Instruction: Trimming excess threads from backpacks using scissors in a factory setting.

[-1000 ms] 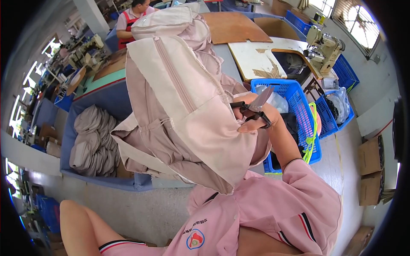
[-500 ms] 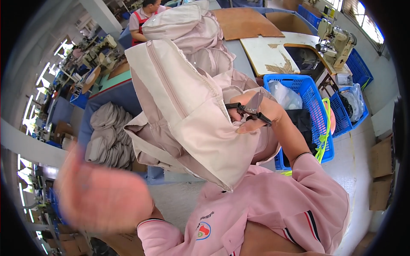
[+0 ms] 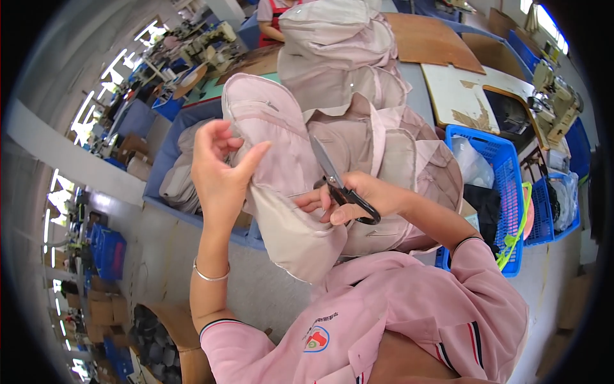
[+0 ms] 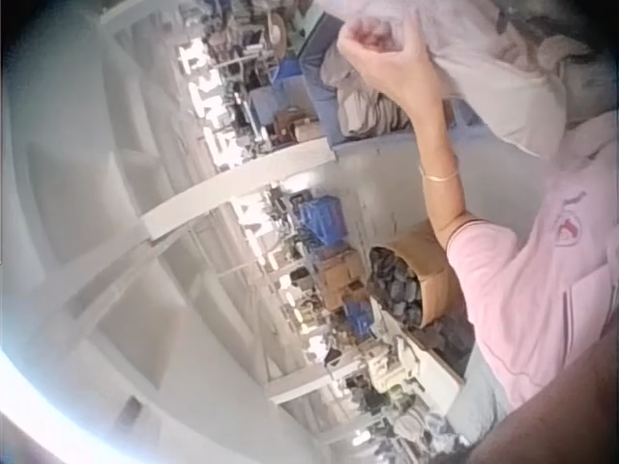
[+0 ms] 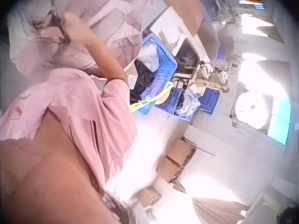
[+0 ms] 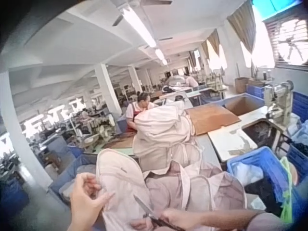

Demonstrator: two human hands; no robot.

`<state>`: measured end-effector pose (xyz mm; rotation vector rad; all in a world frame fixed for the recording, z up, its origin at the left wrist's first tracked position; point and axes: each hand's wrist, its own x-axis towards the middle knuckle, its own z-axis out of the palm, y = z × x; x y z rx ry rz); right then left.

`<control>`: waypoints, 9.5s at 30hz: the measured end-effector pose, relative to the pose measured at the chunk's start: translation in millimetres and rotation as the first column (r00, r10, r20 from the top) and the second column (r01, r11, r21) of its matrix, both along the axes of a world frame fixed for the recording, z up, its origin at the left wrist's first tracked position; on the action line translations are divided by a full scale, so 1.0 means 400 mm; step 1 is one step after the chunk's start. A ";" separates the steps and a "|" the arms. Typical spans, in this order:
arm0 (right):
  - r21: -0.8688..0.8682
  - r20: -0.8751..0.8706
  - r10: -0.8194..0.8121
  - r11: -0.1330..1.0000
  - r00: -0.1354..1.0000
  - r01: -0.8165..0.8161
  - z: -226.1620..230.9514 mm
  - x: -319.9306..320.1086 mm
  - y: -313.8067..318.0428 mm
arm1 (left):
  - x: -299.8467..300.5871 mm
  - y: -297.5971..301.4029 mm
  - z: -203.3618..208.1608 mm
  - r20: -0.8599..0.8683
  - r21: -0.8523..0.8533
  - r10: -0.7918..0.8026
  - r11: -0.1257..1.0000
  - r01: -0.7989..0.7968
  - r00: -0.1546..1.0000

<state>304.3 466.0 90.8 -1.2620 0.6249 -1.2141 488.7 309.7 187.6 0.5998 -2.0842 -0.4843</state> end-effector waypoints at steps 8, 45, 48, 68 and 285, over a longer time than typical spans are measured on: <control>0.101 0.084 0.061 0.992 0.995 -0.069 -0.052 0.059 -0.046 | 0.161 -0.115 -0.057 -0.045 0.617 0.039 0.787 -0.003 0.998; 0.038 -0.096 -0.635 0.767 0.767 0.640 -0.068 -0.180 0.203 | 0.236 -0.240 0.278 -0.131 0.255 -0.075 0.961 0.106 0.989; -0.061 -0.012 -0.760 0.649 0.650 0.758 -0.038 -0.221 0.208 | 0.212 -0.171 0.494 0.315 0.035 -0.198 0.980 0.198 0.928; -0.089 -0.414 -0.796 0.518 0.441 0.851 -0.071 -0.180 0.283 | -0.345 -0.086 -0.003 0.601 0.077 -0.596 0.707 0.703 0.533; -0.784 -0.620 -0.662 0.534 -0.421 0.316 0.220 -0.127 0.137 | -0.169 -0.092 0.093 0.038 -0.136 -0.535 0.834 0.535 0.844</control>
